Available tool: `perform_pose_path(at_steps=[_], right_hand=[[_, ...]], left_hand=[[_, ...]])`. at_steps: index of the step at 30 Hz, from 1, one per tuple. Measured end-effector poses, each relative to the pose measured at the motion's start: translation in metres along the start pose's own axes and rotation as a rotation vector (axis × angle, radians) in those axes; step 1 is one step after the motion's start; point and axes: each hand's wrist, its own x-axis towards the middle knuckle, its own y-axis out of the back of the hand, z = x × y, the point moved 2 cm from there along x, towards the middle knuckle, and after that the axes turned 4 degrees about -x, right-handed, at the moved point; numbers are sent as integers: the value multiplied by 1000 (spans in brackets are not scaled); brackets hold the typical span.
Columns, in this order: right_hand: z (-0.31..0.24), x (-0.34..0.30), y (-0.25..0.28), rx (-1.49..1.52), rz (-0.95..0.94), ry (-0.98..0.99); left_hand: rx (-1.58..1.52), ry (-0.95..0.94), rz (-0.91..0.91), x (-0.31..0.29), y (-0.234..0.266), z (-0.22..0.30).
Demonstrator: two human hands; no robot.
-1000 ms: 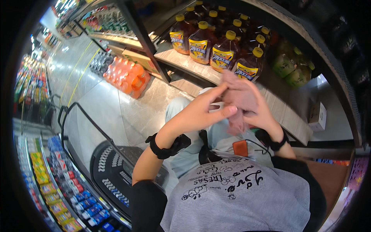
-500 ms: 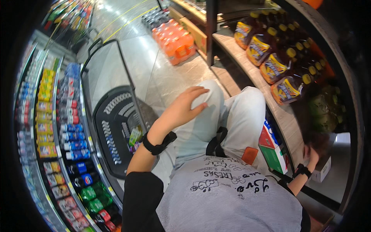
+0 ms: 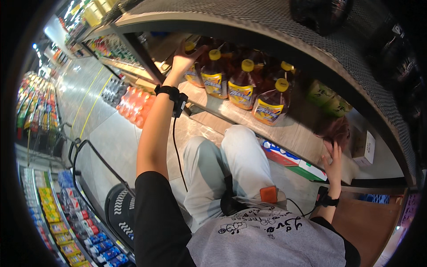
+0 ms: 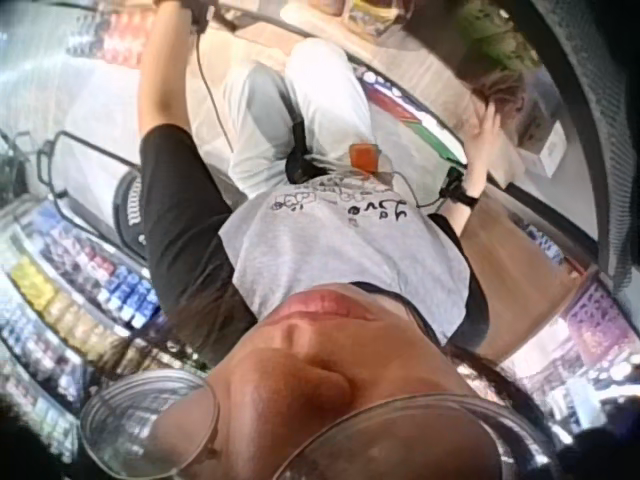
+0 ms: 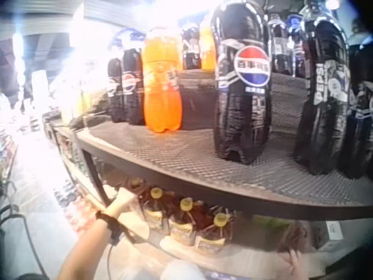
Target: The person takes bottled drinks out of a shopping basket and places them onto a low supermarket shelf, then wipes the shelf with a cloth and continues restacking the bottles.
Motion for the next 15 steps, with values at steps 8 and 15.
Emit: perform_pose_path(at_steps=[8,15], right_hand=[[-56,52,-41,269,-66,184],[-138,107,-85,432,-8,294]], left_hand=[[-221,-47,-57,33,-32,-22],[-169,-122,-102,33,-33,-23]])
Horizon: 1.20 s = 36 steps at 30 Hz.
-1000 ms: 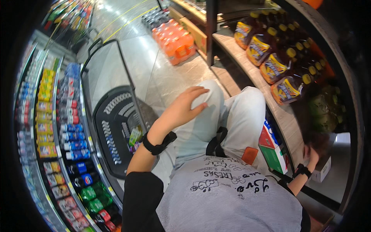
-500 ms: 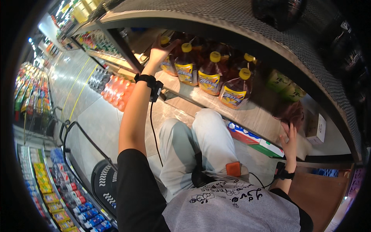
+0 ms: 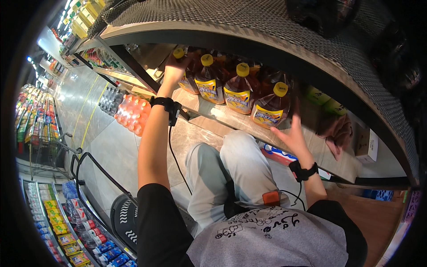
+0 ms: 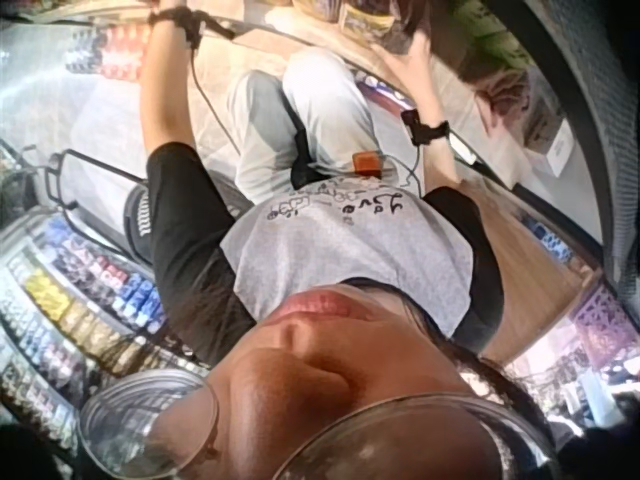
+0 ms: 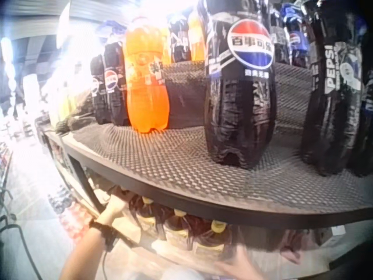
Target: The person takes bottled drinks out of a shopping basket and places them onto a low supermarket shelf, then wipes the shelf with a cloth and continues restacking the bottles.
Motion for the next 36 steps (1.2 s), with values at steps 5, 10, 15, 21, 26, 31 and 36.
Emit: perform_pose_path(at_steps=[5,10,15,21,26,31,36], right_hand=[[0,12,-33,342,73,-69],[-12,-3,-60,480,86,-112],[2,-49,-55,-28,104,-85],[-40,-110,-52,313,215,-236],[-119,-143,-56,328,161,-57],[-124,-160,-52,51,323,30],[-166,-191,-69,-4,261,113]], left_hand=[[37,117,1,-17,0,20],[234,142,42,-46,36,4],[171,447,109,-147,95,113],[-472,407,629,-366,317,236],[-294,630,1406,-681,483,151],[-335,1349,1329,-857,423,69],[-100,2054,597,-981,379,17]])
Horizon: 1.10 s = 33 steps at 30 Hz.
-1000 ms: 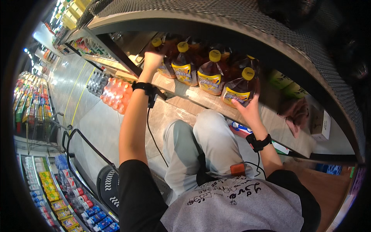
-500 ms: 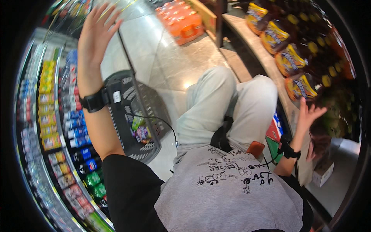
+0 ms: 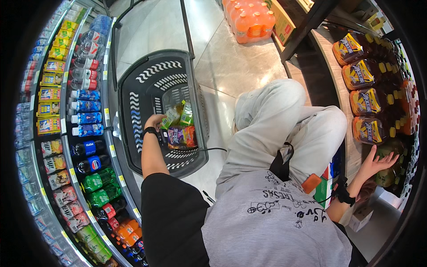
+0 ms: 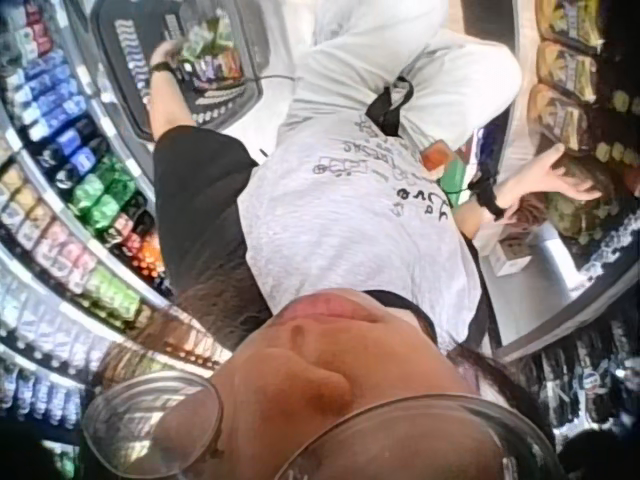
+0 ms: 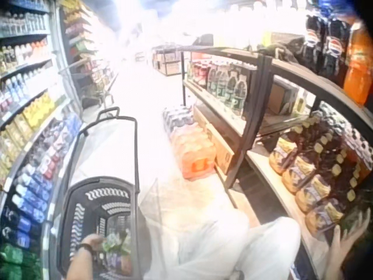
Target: The person takes bottled drinks out of a shopping basket and places them onto a low supermarket shelf, then wipes the shelf with a cloth and continues restacking the bottles.
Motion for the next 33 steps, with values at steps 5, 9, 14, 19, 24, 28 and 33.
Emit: perform_pose_path(at_steps=[5,9,14,19,24,28,33], right_hand=[[-10,-16,-19,-60,-49,19],[-35,-28,-33,-55,-69,21],[-38,-43,-44,-13,-129,-24],[-36,-48,-39,1,-142,15],[-35,-49,-36,25,-155,-16],[-32,-50,-41,30,-197,-40],[-29,-42,-32,33,-178,-36]], left_hand=[[-294,40,21,75,-18,-66],[-229,3,-3,104,-51,-82],[-95,-275,30,112,-28,-95],[203,-76,-208,-11,-42,3],[10,-228,-262,-51,-55,-10],[-159,-314,-18,19,-56,-47],[108,-332,193,28,-59,-15]])
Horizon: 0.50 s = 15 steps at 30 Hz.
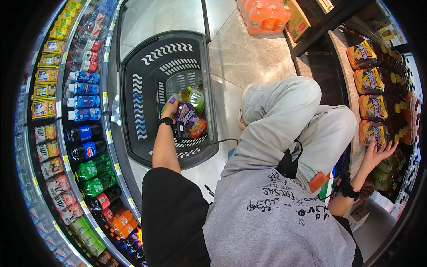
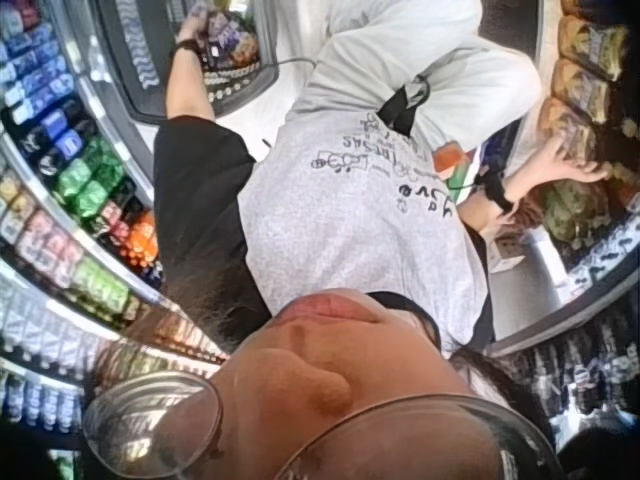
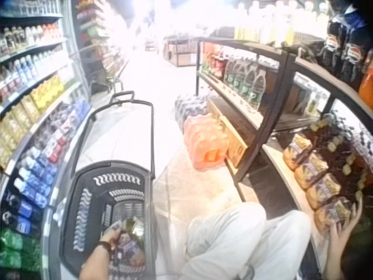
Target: The person takes bottled drinks out of a shopping basket and places them onto a low supermarket shelf, then wipes the shelf with a cloth and continues restacking the bottles.
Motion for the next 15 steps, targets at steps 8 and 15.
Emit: perform_pose_path(at_steps=[8,15], right_hand=[[4,-2,-4,168,-74,-20],[6,2,-6,120,-65,54]], left_hand=[[-75,-143,261,5,13,47],[-710,-342,-227,-26,-6,89]])
